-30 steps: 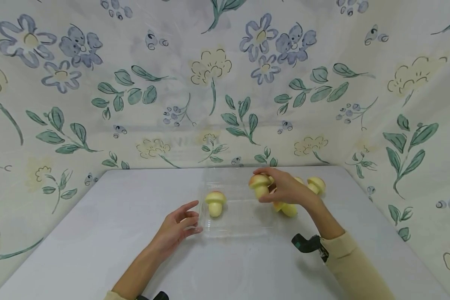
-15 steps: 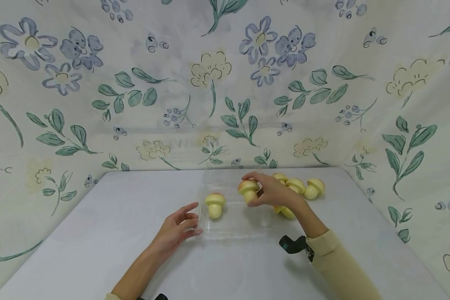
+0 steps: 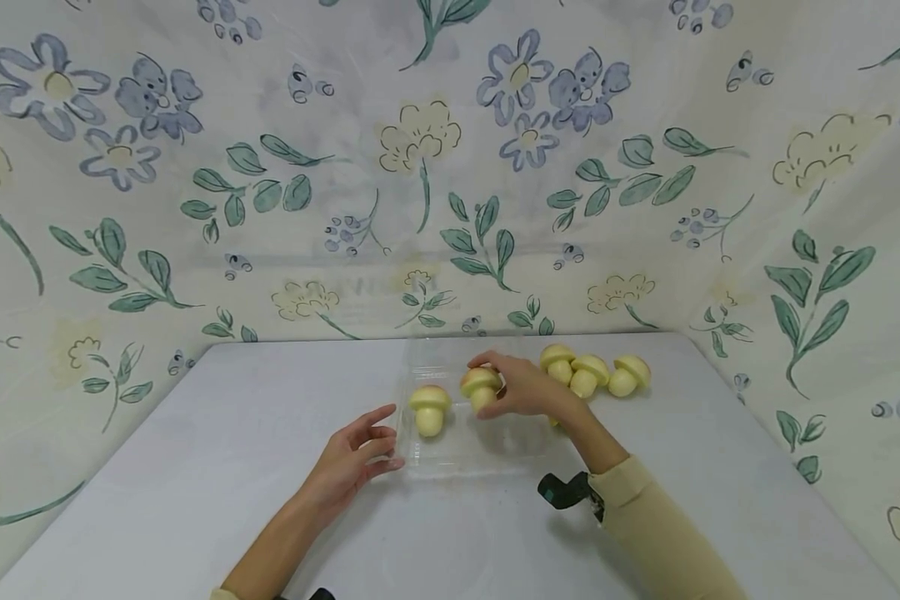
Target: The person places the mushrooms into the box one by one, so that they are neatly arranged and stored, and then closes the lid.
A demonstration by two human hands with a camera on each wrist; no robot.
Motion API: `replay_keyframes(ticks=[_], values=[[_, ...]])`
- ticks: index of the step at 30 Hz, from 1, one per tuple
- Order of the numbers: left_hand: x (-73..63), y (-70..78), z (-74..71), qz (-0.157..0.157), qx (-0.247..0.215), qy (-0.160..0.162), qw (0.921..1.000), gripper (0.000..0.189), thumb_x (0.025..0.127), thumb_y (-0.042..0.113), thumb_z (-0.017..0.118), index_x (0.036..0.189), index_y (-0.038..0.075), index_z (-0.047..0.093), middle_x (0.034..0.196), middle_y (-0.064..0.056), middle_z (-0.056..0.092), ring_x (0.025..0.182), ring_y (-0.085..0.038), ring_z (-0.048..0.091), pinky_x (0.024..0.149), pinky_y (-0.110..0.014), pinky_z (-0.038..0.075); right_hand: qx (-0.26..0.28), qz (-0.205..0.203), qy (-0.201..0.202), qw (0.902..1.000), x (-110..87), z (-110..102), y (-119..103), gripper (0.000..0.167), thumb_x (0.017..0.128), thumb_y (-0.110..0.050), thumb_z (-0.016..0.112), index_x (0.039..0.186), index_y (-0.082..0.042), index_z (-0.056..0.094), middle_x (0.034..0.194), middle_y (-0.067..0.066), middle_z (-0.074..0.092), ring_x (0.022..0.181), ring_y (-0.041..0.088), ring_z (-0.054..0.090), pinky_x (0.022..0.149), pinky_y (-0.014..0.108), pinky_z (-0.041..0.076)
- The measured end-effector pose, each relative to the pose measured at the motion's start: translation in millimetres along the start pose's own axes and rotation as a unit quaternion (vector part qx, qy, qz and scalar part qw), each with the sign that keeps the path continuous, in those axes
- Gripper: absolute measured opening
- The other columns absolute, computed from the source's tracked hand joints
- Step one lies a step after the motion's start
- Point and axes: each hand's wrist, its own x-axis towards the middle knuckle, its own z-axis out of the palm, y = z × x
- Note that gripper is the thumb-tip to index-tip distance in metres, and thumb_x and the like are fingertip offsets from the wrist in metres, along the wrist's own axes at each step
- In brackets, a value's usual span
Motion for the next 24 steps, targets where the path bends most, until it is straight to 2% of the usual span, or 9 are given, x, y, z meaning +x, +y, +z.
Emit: replay_keyframes(ticks=[7, 13, 20, 24], values=[[0.1, 0.2, -0.4, 0.001, -0.003, -0.006, 1.0000, 0.061, 0.094, 0.000, 0.056, 0.150, 0.005, 0.033, 0.103, -0.001, 0.049, 0.087, -0.011, 0.052, 0.084, -0.028, 0.059, -0.013, 0.004, -0.001, 0.9999, 8.7, 11, 1, 0.070, 0.078, -0.025, 0.083, 0.138, -0.012, 0.048, 0.119, 0.007, 0.062, 0.094, 0.016, 0.060, 0.083, 0.030, 0.052], [-0.3, 0.8, 0.3, 0.000, 0.004, -0.005, 1.0000, 0.061, 0.094, 0.000, 0.056, 0.150, 0.006, 0.034, 0.103, -0.001, 0.049, 0.088, -0.011, 0.052, 0.084, -0.028, 0.059, -0.027, 0.025, 0.006, 0.9993, 10.4, 18, -2, 0.070, 0.078, -0.025, 0.084, 0.137, -0.015, 0.049, 0.118, 0.006, 0.063, 0.095, 0.015, 0.058, 0.086, 0.033, 0.051], [0.9, -0.2, 0.2, -0.005, 0.005, -0.001, 1.0000, 0.061, 0.094, 0.001, 0.056, 0.150, 0.006, 0.034, 0.104, -0.002, 0.049, 0.088, -0.012, 0.052, 0.084, -0.029, 0.060, -0.032, 0.036, 0.012, 0.9988, 11.3, 23, -4, 0.067, 0.077, -0.023, 0.084, 0.135, -0.014, 0.051, 0.124, 0.008, 0.063, 0.108, 0.019, 0.058, 0.095, 0.038, 0.049], [0.2, -0.2, -0.1, -0.002, 0.007, -0.001, 1.0000, 0.062, 0.094, 0.001, 0.057, 0.151, 0.005, 0.034, 0.103, -0.001, 0.049, 0.088, -0.011, 0.052, 0.083, -0.029, 0.060, -0.034, 0.036, 0.011, 0.9987, 10.9, 25, -4, 0.067, 0.078, -0.023, 0.084, 0.135, -0.012, 0.051, 0.126, 0.010, 0.062, 0.108, 0.021, 0.057, 0.095, 0.039, 0.049]])
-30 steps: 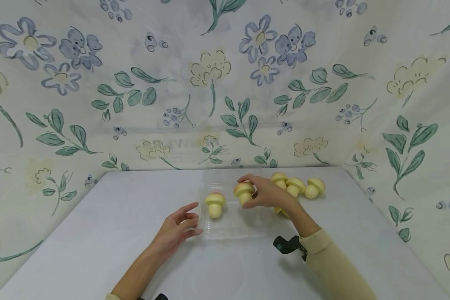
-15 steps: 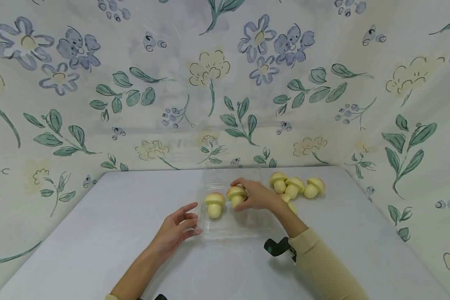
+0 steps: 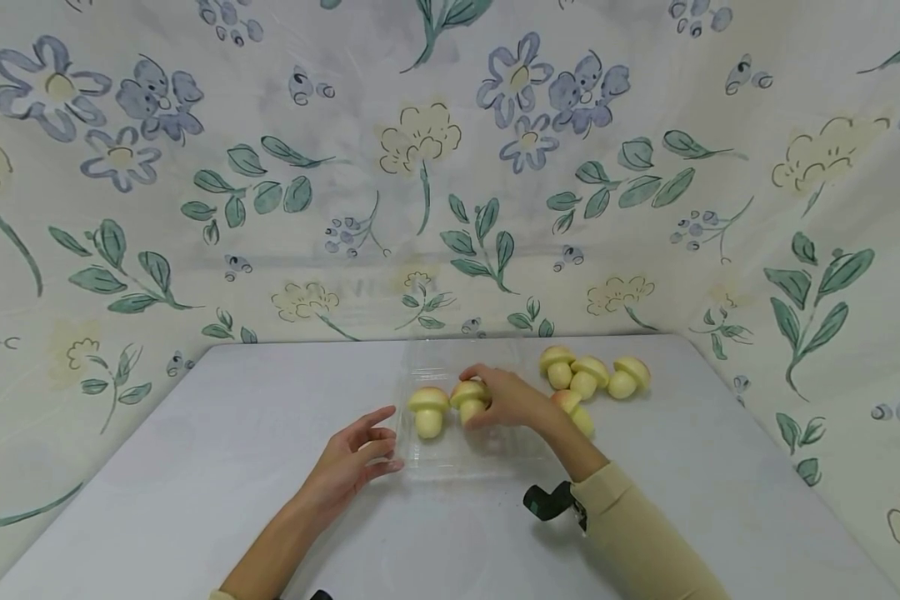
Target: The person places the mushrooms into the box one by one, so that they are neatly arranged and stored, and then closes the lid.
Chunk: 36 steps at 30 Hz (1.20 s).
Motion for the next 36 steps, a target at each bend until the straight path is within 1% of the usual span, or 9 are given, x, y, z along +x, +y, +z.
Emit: replay_keyframes(ticks=[4, 6, 11, 14, 18, 23, 27, 31, 36], values=[[0.3, 0.1, -0.4, 0.002, -0.004, -0.001, 1.0000, 0.061, 0.094, 0.001, 0.058, 0.150, 0.005, 0.034, 0.103, -0.001, 0.049, 0.087, -0.011, 0.052, 0.083, -0.029, 0.060, -0.012, -0.010, 0.000, 0.9999, -1.4, 1, 1, 0.065, 0.078, -0.021, 0.083, 0.133, -0.010, 0.051, 0.123, 0.010, 0.063, 0.105, 0.019, 0.057, 0.092, 0.036, 0.049], [0.3, 0.3, -0.7, 0.004, -0.004, -0.004, 1.0000, 0.062, 0.094, 0.001, 0.057, 0.151, 0.005, 0.033, 0.103, -0.001, 0.049, 0.088, -0.011, 0.052, 0.084, -0.029, 0.060, -0.009, -0.006, -0.003, 0.9999, -2.5, 2, 2, 0.064, 0.079, -0.020, 0.083, 0.133, -0.010, 0.051, 0.123, 0.010, 0.063, 0.104, 0.018, 0.056, 0.092, 0.035, 0.049], [0.5, -0.3, -0.9, 0.004, -0.006, -0.009, 0.9999, 0.062, 0.094, 0.001, 0.057, 0.151, 0.004, 0.032, 0.104, -0.001, 0.049, 0.088, -0.010, 0.052, 0.084, -0.029, 0.059, 0.006, 0.017, -0.011, 0.9998, -1.4, 5, 5, 0.066, 0.078, -0.019, 0.083, 0.135, -0.012, 0.050, 0.124, 0.011, 0.062, 0.109, 0.022, 0.057, 0.097, 0.040, 0.049], [0.6, -1.0, -0.7, 0.005, -0.010, -0.009, 0.9999, 0.062, 0.094, 0.000, 0.057, 0.151, 0.004, 0.033, 0.103, -0.001, 0.049, 0.087, -0.010, 0.053, 0.084, -0.029, 0.059, 0.006, 0.018, -0.010, 0.9998, -0.4, 6, 7, 0.068, 0.077, -0.019, 0.084, 0.136, -0.013, 0.050, 0.125, 0.011, 0.062, 0.109, 0.022, 0.057, 0.096, 0.040, 0.049], [0.2, -0.8, -0.2, 0.012, -0.008, -0.013, 0.9998, 0.063, 0.094, 0.001, 0.058, 0.151, 0.002, 0.032, 0.103, -0.001, 0.049, 0.087, -0.010, 0.053, 0.084, -0.029, 0.059, 0.005, 0.016, -0.004, 0.9998, -1.1, 6, 9, 0.068, 0.077, -0.020, 0.084, 0.136, -0.013, 0.050, 0.125, 0.010, 0.062, 0.105, 0.021, 0.057, 0.093, 0.039, 0.050], [1.1, -1.4, 0.1, 0.013, -0.016, -0.014, 0.9997, 0.062, 0.094, 0.001, 0.059, 0.150, 0.002, 0.033, 0.103, -0.001, 0.050, 0.087, -0.011, 0.053, 0.084, -0.029, 0.059, 0.012, 0.025, 0.002, 0.9996, -4.6, 5, 10, 0.068, 0.077, -0.018, 0.085, 0.135, -0.013, 0.051, 0.123, 0.009, 0.062, 0.104, 0.020, 0.058, 0.092, 0.038, 0.050], [0.6, -2.5, 0.1, 0.013, -0.009, -0.017, 0.9997, 0.062, 0.094, 0.001, 0.058, 0.150, 0.002, 0.032, 0.103, -0.001, 0.050, 0.087, -0.010, 0.054, 0.085, -0.029, 0.059, 0.024, 0.029, -0.003, 0.9993, -6.0, 6, 11, 0.068, 0.077, -0.017, 0.084, 0.136, -0.013, 0.050, 0.123, 0.011, 0.061, 0.100, 0.019, 0.059, 0.089, 0.037, 0.052], [-0.5, -2.5, -0.4, 0.010, -0.007, -0.010, 0.9999, 0.062, 0.094, 0.001, 0.059, 0.150, 0.002, 0.032, 0.104, -0.001, 0.050, 0.087, -0.010, 0.054, 0.085, -0.030, 0.059, 0.035, 0.029, -0.004, 0.9990, -5.4, 6, 12, 0.068, 0.078, -0.017, 0.083, 0.137, -0.013, 0.049, 0.125, 0.014, 0.058, 0.095, 0.019, 0.063, 0.087, 0.035, 0.054], [-0.4, -0.6, -0.6, 0.007, -0.008, -0.007, 0.9999, 0.062, 0.093, 0.000, 0.059, 0.150, 0.003, 0.033, 0.104, -0.002, 0.050, 0.088, -0.011, 0.054, 0.085, -0.030, 0.059, 0.053, 0.022, -0.004, 0.9983, -7.3, 2, 12, 0.067, 0.081, -0.013, 0.080, 0.139, -0.012, 0.048, 0.131, 0.020, 0.056, 0.096, 0.023, 0.069, 0.089, 0.037, 0.056]])
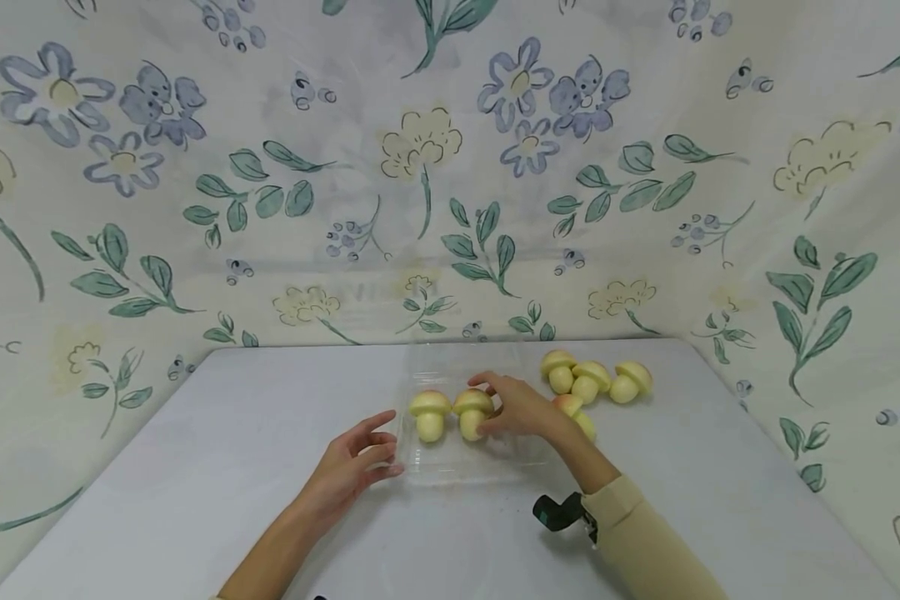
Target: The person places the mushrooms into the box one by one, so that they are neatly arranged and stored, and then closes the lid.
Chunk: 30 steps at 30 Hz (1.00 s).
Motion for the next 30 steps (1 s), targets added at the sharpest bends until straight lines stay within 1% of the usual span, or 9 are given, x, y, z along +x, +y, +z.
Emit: replay_keyframes(ticks=[4, 9, 15, 24, 28, 30], values=[[0.8, -0.6, -1.0, 0.002, 0.001, -0.006, 1.0000, 0.063, 0.094, 0.001, 0.059, 0.151, 0.003, 0.032, 0.105, -0.002, 0.050, 0.087, -0.010, 0.054, 0.085, -0.029, 0.059, 0.013, 0.005, 0.001, 0.9999, -4.5, -4, 1, 0.067, 0.082, -0.013, 0.079, 0.140, -0.011, 0.047, 0.133, 0.021, 0.055, 0.098, 0.025, 0.070, 0.088, 0.037, 0.057], [1.2, -1.7, -2.1, 0.002, -0.004, -0.008, 1.0000, 0.063, 0.094, 0.001, 0.059, 0.151, 0.003, 0.032, 0.105, -0.001, 0.050, 0.087, -0.010, 0.055, 0.085, -0.029, 0.059, 0.004, 0.017, 0.012, 0.9998, -7.9, -7, 6, 0.065, 0.081, -0.016, 0.080, 0.138, -0.014, 0.050, 0.131, 0.016, 0.057, 0.097, 0.021, 0.070, 0.085, 0.036, 0.057], [0.5, -1.1, -1.4, 0.000, -0.006, -0.003, 1.0000, 0.063, 0.094, 0.001, 0.059, 0.151, 0.003, 0.032, 0.104, -0.001, 0.051, 0.086, -0.010, 0.055, 0.084, -0.029, 0.060, 0.003, 0.006, 0.015, 0.9999, -7.4, -5, 6, 0.063, 0.082, -0.016, 0.080, 0.138, -0.014, 0.050, 0.129, 0.015, 0.060, 0.095, 0.020, 0.070, 0.083, 0.034, 0.058], [-0.8, -0.6, -0.1, -0.004, -0.003, 0.003, 1.0000, 0.062, 0.094, 0.000, 0.059, 0.150, 0.004, 0.034, 0.105, -0.002, 0.050, 0.087, -0.011, 0.055, 0.084, -0.030, 0.060, 0.038, -0.010, 0.004, 0.9992, -7.4, -2, 3, 0.060, 0.085, -0.011, 0.076, 0.139, -0.012, 0.049, 0.133, 0.018, 0.056, 0.098, 0.023, 0.070, 0.083, 0.033, 0.059], [-0.8, -0.6, -0.9, -0.004, -0.002, 0.004, 1.0000, 0.061, 0.094, 0.000, 0.059, 0.150, 0.005, 0.035, 0.105, -0.003, 0.050, 0.087, -0.011, 0.055, 0.084, -0.030, 0.060, 0.036, -0.011, 0.002, 0.9993, -10.0, -3, 2, 0.060, 0.085, -0.012, 0.076, 0.139, -0.013, 0.049, 0.135, 0.019, 0.054, 0.100, 0.024, 0.070, 0.084, 0.033, 0.059], [-0.8, -0.7, -1.4, -0.005, -0.002, 0.004, 1.0000, 0.061, 0.094, 0.001, 0.060, 0.150, 0.005, 0.035, 0.105, -0.003, 0.050, 0.087, -0.011, 0.055, 0.084, -0.030, 0.060, 0.026, -0.011, 0.005, 0.9996, -12.4, -5, 2, 0.061, 0.085, -0.013, 0.076, 0.139, -0.014, 0.049, 0.136, 0.019, 0.054, 0.100, 0.023, 0.071, 0.083, 0.033, 0.059]])
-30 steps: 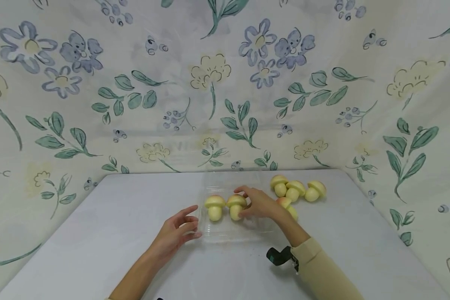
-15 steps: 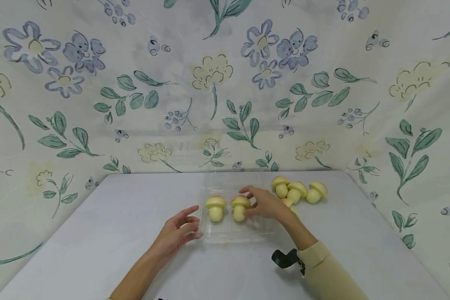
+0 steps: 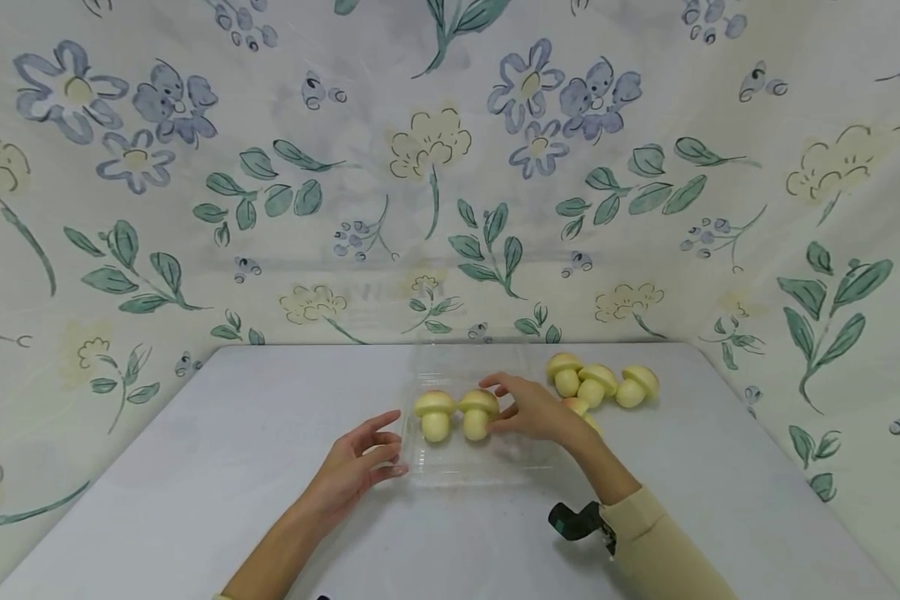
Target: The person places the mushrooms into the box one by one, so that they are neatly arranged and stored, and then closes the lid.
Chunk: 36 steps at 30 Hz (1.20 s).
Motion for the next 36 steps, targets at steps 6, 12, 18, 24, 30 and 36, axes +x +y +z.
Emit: replay_keyframes(ticks=[6, 12, 18, 24, 30, 36], values=[[0.2, 0.7, -0.4, 0.003, 0.003, 0.002, 1.0000, 0.061, 0.094, 0.001, 0.059, 0.150, 0.004, 0.034, 0.104, -0.002, 0.050, 0.087, -0.011, 0.055, 0.083, -0.029, 0.060, 0.008, 0.004, 0.017, 0.9998, -15.4, -14, -2, 0.062, 0.087, -0.014, 0.075, 0.142, -0.019, 0.046, 0.141, 0.017, 0.051, 0.101, 0.019, 0.070, 0.085, 0.033, 0.059], [2.5, 1.7, 1.5, 0.005, 0.008, -0.002, 0.9999, 0.061, 0.094, 0.002, 0.059, 0.150, 0.005, 0.034, 0.105, -0.002, 0.050, 0.088, -0.012, 0.054, 0.085, -0.030, 0.059, -0.029, 0.002, 0.049, 0.9984, -37.3, -39, 5, 0.060, 0.088, -0.020, 0.074, 0.142, -0.018, 0.047, 0.139, 0.015, 0.053, 0.096, 0.015, 0.070, 0.080, 0.030, 0.060], [0.2, 3.1, 0.0, 0.006, 0.017, 0.005, 0.9998, 0.061, 0.094, 0.001, 0.059, 0.150, 0.005, 0.035, 0.106, -0.002, 0.049, 0.089, -0.012, 0.054, 0.085, -0.030, 0.059, -0.037, -0.010, 0.082, 0.9959, -60.1, -57, 25, 0.057, 0.088, -0.019, 0.074, 0.139, -0.012, 0.050, 0.133, 0.022, 0.054, 0.095, 0.020, 0.070, 0.080, 0.030, 0.060], [0.2, 2.3, -1.1, 0.003, 0.013, -0.004, 0.9999, 0.063, 0.094, 0.002, 0.060, 0.151, 0.004, 0.033, 0.106, -0.002, 0.049, 0.088, -0.011, 0.055, 0.086, -0.030, 0.059, -0.055, -0.017, 0.096, 0.9937, -77.9, -68, 42, 0.054, 0.088, -0.017, 0.073, 0.135, -0.004, 0.051, 0.129, 0.026, 0.056, 0.092, 0.024, 0.070, 0.075, 0.031, 0.060], [-0.8, 1.3, -0.9, -0.002, 0.014, 0.001, 0.9999, 0.062, 0.094, 0.002, 0.060, 0.150, 0.003, 0.034, 0.106, -0.003, 0.050, 0.089, -0.011, 0.055, 0.086, -0.030, 0.059, -0.064, -0.030, 0.085, 0.9939, -81.9, -70, 49, 0.049, 0.088, -0.015, 0.073, 0.132, -0.002, 0.053, 0.127, 0.027, 0.058, 0.088, 0.022, 0.071, 0.073, 0.030, 0.060], [-0.2, 2.5, -0.5, 0.000, 0.013, 0.004, 0.9999, 0.062, 0.093, 0.002, 0.060, 0.150, 0.003, 0.035, 0.104, -0.002, 0.049, 0.088, -0.011, 0.054, 0.085, -0.031, 0.060, -0.076, -0.034, 0.087, 0.9927, -79.9, -74, 53, 0.049, 0.089, -0.014, 0.072, 0.131, 0.000, 0.053, 0.124, 0.029, 0.059, 0.089, 0.025, 0.070, 0.073, 0.034, 0.059]])
